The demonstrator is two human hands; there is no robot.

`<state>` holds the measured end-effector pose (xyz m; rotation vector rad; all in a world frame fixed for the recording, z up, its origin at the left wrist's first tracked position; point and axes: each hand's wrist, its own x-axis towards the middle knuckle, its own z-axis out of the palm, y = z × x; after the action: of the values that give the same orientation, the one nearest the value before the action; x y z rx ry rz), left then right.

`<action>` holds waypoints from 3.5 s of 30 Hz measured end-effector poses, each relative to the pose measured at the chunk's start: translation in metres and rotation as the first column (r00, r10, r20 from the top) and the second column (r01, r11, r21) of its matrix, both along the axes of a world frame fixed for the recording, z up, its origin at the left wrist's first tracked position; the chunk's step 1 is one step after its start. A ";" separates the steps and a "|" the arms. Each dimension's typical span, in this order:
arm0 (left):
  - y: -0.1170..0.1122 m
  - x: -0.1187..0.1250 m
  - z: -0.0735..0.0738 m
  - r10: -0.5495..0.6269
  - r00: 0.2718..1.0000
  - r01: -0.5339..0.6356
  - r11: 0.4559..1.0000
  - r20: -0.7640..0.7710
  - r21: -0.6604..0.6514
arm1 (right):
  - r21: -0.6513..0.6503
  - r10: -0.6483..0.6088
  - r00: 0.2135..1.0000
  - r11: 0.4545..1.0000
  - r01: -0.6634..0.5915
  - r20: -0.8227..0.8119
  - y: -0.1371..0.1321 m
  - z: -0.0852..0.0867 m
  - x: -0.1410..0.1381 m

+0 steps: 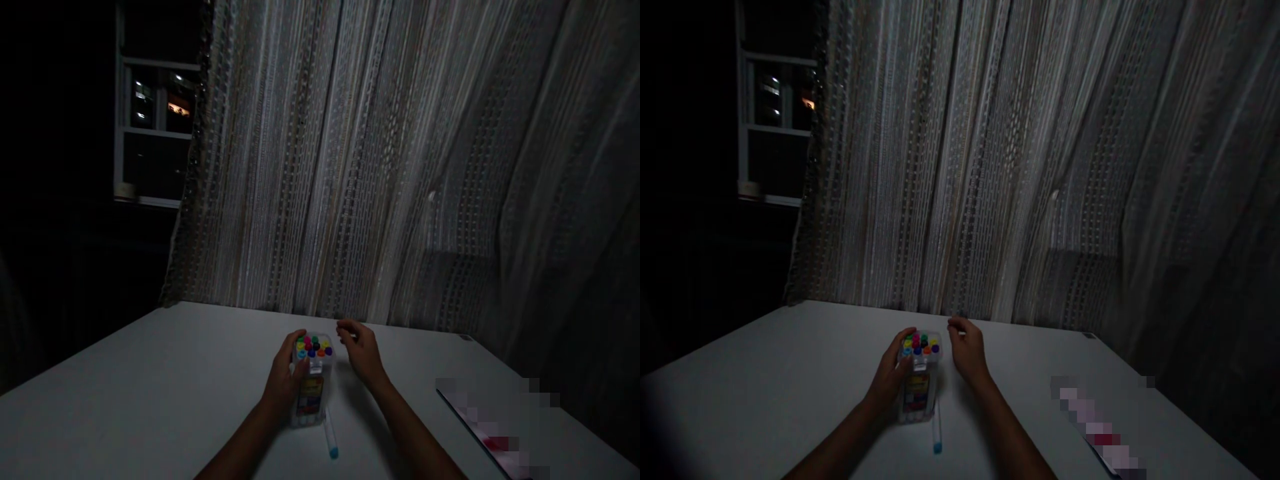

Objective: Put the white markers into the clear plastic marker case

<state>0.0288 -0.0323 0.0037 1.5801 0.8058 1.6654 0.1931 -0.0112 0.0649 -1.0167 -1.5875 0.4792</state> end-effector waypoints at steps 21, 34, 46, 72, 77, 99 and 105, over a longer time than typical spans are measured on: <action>-0.003 0.001 -0.003 0.142 0.974 -0.158 0.984 -0.174 -0.084 | -0.190 0.046 0.902 0.981 0.041 0.430 -0.019 -0.080 -0.005; -0.002 0.001 -0.003 0.183 0.959 -0.199 0.979 -0.219 -0.052 | -0.301 0.041 0.700 0.920 0.253 0.713 -0.013 -0.094 0.003; -0.002 0.000 -0.004 0.142 0.970 -0.162 0.983 -0.197 -0.090 | -0.278 0.017 0.657 0.914 0.294 0.754 -0.014 -0.092 0.003; 0.005 -0.006 -0.006 0.109 0.979 -0.128 0.986 -0.172 -0.104 | -0.210 -0.035 0.602 0.920 0.332 0.798 -0.011 -0.097 0.005; 0.005 -0.006 -0.005 0.124 0.974 -0.143 0.986 -0.190 -0.089 | -0.235 -0.022 0.604 0.910 0.342 0.797 -0.011 -0.096 0.005; 0.001 -0.005 -0.001 0.104 0.980 -0.123 0.987 -0.171 -0.104 | -0.233 -0.024 0.610 0.911 0.339 0.792 -0.014 -0.092 0.004; 0.003 -0.006 -0.003 0.107 0.980 -0.129 0.984 -0.170 -0.121 | -0.238 -0.018 0.619 0.914 0.328 0.785 -0.015 -0.091 0.004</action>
<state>0.0230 -0.0291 0.0004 1.6176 1.0904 1.5446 0.1971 -0.0258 -0.0261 -1.8273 -2.1662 0.1822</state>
